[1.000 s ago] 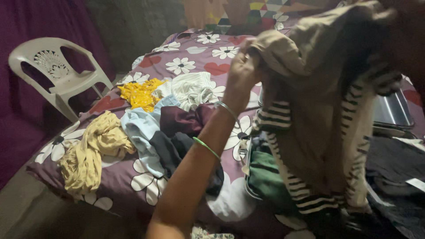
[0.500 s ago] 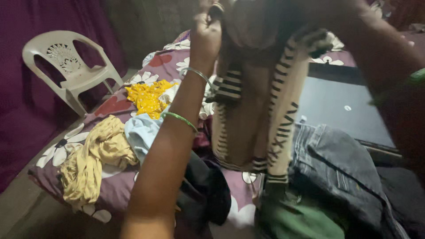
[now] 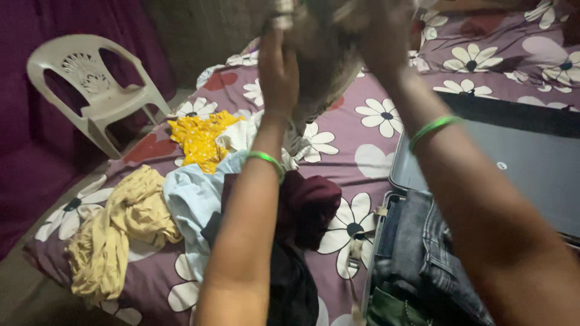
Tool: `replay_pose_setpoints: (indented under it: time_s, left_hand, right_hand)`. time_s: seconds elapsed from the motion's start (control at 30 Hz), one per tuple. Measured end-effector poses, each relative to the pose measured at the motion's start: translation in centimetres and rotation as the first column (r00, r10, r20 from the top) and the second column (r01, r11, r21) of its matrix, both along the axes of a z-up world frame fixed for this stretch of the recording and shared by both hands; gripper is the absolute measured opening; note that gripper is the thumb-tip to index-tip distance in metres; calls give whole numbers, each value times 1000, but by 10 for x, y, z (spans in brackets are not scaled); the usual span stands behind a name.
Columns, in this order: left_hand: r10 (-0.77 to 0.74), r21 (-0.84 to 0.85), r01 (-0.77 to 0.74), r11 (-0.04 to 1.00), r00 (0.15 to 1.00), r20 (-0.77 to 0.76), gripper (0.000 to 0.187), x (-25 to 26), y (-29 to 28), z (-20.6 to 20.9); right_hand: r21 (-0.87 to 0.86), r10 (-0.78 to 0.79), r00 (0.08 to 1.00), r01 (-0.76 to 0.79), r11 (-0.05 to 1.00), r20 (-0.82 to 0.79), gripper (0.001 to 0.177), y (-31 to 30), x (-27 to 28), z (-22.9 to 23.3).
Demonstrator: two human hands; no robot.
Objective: The person picks up several garments from a bed and places them into an open suitcase, folding some items like jeans and shirts by hand to arrange them inside.
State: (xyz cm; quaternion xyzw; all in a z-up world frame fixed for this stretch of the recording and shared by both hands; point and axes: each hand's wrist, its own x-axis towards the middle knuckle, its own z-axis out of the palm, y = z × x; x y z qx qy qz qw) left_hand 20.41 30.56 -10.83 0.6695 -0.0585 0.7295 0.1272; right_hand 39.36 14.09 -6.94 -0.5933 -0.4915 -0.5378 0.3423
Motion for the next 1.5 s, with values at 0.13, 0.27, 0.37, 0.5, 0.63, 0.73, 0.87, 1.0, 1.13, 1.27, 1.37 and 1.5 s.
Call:
replay_pose_setpoints:
  time_s: [0.13,0.27,0.37,0.5,0.63,0.73,0.87,1.0,1.13,1.27,1.37,1.5]
  left_hand:
    - [-256,-420,93,903,901,-350,45,3,-5,-132]
    - [-241,-394,5,919,798,-552,31,0,-3,-233]
    - [-197,-319,-6,948,776,-600,32,-1,-3,-261]
    - [-217,-364,-142,920,589,-778,31,-17,-5,-265]
    - [-159,-331,-152,931,647,-745,32,-15,2,-275]
    - [-52,-202,-184,962,603,-796,33,-14,10,-295]
    - [-20,-79,-244,966,233,-972,60,-21,12,-320]
    - [-74,-88,-180,980,81,-994,71,-26,3,-333]
    - [-52,-30,-175,984,-122,-991,65,-28,-13,-332]
    - [17,39,-195,980,-110,-994,57,-29,-26,-324]
    - [44,61,-227,972,-77,-996,53,-36,-39,-314]
    - [56,56,-207,977,-4,-998,60,-53,-64,-288]
  right_hand:
    - [-177,-5,950,-53,983,-311,67,-13,-34,-147]
    - [-466,-252,712,-118,877,-655,61,-31,-71,-247]
    - [-468,-228,717,-154,870,-659,59,-32,-75,-280]
    - [-390,-149,680,-215,895,-718,59,-17,-63,-300]
    - [-328,-86,662,-251,911,-744,62,7,-58,-319]
    - [-523,-237,595,-369,768,-768,73,11,-57,-336]
    - [-787,-591,521,-439,435,-617,83,0,-65,-363]
    - [-785,-606,507,-478,394,-613,78,-8,-66,-382]
    - [-756,-585,490,-516,403,-646,76,-10,-71,-408]
    - [-727,-464,561,-499,472,-686,76,-17,-73,-418]
    - [-745,-464,588,-456,487,-663,73,-25,-88,-401]
    - [-769,-493,602,-382,513,-628,81,-30,-131,-354]
